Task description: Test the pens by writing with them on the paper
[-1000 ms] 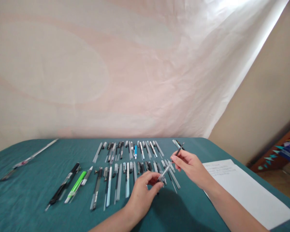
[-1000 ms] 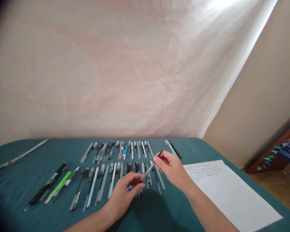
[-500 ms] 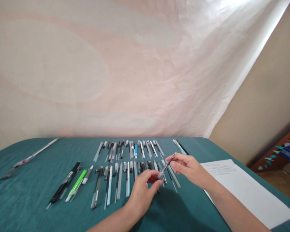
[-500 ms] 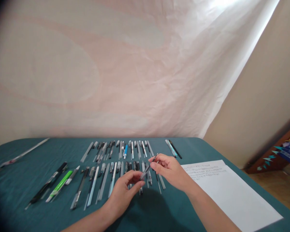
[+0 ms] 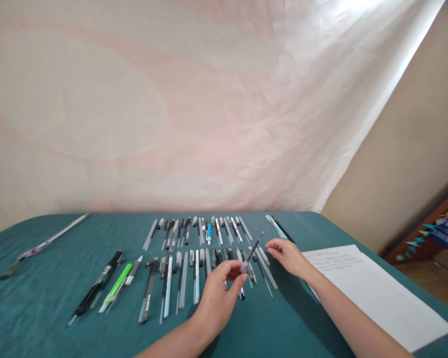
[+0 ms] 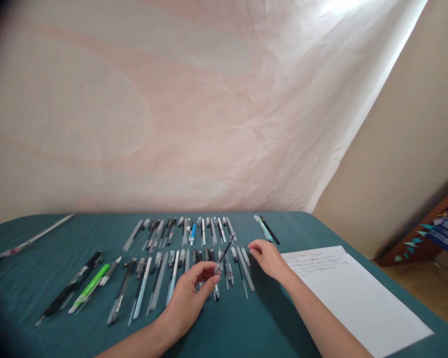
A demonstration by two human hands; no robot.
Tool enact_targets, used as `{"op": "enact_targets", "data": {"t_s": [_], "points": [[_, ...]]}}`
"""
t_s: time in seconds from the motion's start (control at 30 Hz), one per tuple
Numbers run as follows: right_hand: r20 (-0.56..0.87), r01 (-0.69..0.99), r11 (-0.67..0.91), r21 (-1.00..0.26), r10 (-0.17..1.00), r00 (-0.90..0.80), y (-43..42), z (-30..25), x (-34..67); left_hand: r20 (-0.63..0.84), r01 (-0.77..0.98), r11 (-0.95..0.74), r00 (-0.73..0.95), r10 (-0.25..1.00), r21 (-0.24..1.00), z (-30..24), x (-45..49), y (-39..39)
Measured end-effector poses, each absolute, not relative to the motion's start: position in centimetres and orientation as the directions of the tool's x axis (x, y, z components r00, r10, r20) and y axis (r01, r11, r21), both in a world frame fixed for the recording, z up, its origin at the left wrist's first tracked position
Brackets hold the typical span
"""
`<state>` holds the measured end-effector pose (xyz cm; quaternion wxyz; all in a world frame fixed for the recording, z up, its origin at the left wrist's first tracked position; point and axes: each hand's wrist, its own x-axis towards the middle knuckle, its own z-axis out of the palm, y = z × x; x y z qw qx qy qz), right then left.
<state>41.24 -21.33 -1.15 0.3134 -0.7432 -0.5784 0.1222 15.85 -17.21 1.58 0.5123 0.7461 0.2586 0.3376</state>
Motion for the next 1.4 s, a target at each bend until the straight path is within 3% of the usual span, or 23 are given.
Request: {"op": "enact_targets", "data": {"t_s": [0.43,0.8,0.93,1.1,1.4], "points": [[0.175,0.839,-0.079,-0.539,0.963,0.203,-21.3,-1.8,40.9,0.242,0.04,-0.349,0.646,0.724,0.936,1.4,15.9,-17.3],[0.171,0.793,-0.118,-0.598,0.948,0.27,-21.3,-2.0,41.0,0.251,0.046,-0.369,0.655,0.713,0.928,1.3,15.8,-17.2],[0.159,0.696,-0.117,-0.708,0.935,0.318,-21.2,-0.7,41.1,0.259,0.038,-0.372,0.654,0.711,0.927,1.3,15.9,-17.3],[0.276,0.517,0.04,-0.855,0.879,0.388,-22.6,4.4,39.3,0.262,0.036,-0.377,0.657,0.707,0.926,1.3,15.9,-17.3],[0.477,0.588,0.162,-0.792,0.766,0.431,-25.7,9.8,34.5,0.275,0.049,-0.414,0.675,0.684,0.909,1.3,15.8,-17.4]]}}
